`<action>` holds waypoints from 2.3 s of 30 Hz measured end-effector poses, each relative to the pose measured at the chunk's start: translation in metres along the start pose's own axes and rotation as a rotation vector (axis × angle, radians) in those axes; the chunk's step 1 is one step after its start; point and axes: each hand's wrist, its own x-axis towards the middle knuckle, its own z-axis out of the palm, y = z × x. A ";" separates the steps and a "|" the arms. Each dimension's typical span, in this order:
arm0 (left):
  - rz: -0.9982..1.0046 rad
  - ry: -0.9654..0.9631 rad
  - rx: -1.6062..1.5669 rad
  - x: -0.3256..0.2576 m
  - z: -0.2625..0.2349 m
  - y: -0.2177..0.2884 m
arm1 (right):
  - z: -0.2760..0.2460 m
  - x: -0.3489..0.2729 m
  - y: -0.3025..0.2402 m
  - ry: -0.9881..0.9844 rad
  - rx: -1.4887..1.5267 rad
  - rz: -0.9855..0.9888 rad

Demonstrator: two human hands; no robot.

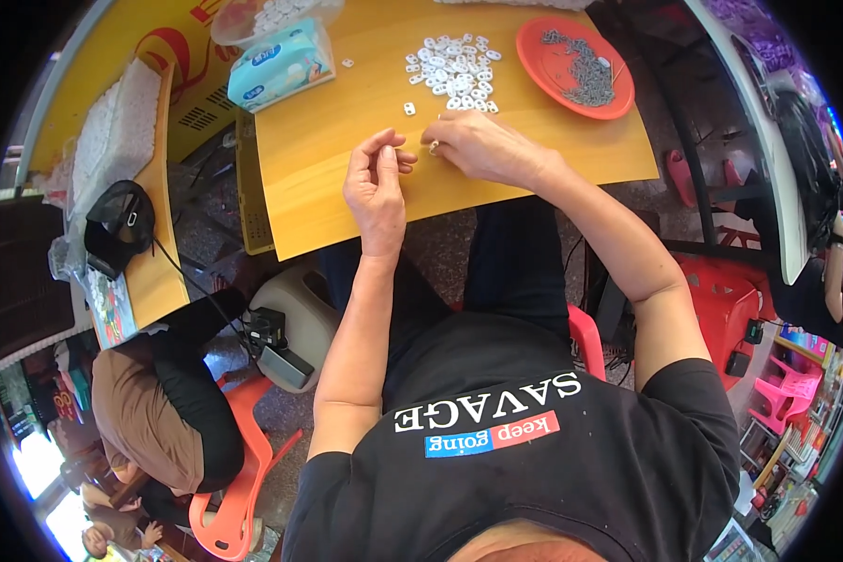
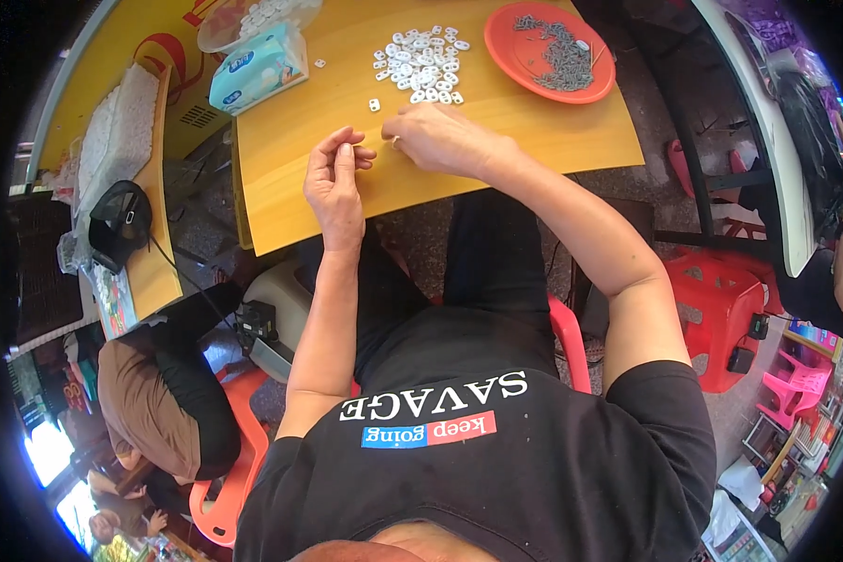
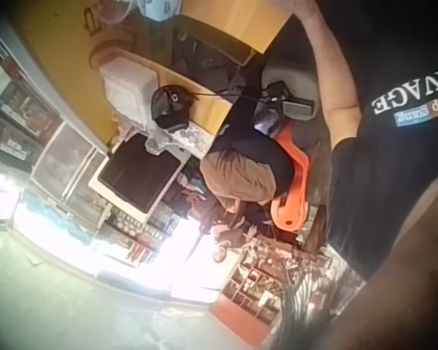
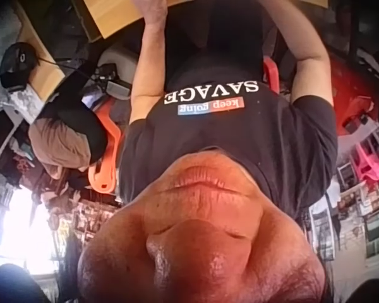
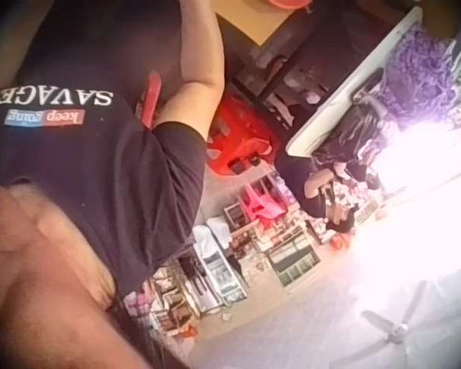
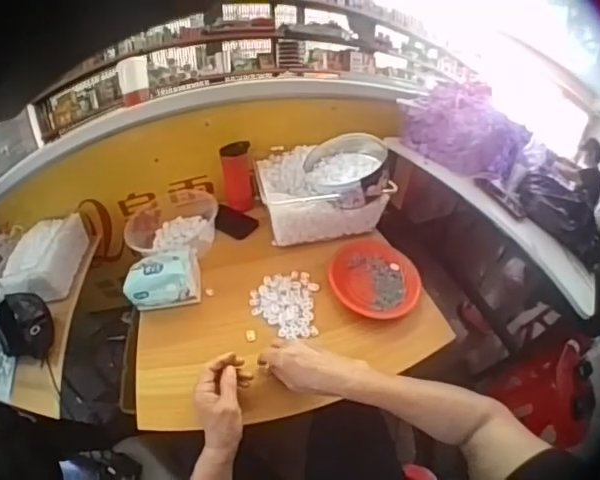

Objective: Manually assembling small white plastic components by inserting metal pins into them.

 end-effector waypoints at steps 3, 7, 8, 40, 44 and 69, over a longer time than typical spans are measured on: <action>0.004 -0.003 -0.010 0.001 0.001 0.000 | -0.009 0.000 0.001 0.075 -0.091 -0.020; 0.014 -0.011 -0.026 0.002 0.000 -0.001 | -0.011 0.003 0.002 -0.010 -0.158 -0.023; 0.014 -0.010 -0.025 0.001 0.000 -0.001 | -0.011 0.004 0.003 -0.020 -0.186 -0.029; 0.351 -0.106 0.481 -0.004 0.016 -0.002 | 0.023 -0.004 0.003 0.327 -0.099 -0.051; 0.341 -0.121 0.518 -0.003 0.016 -0.001 | 0.021 -0.005 0.000 0.249 -0.097 0.027; 0.484 -0.112 0.899 -0.003 0.018 -0.004 | 0.007 -0.003 -0.006 0.184 0.543 0.107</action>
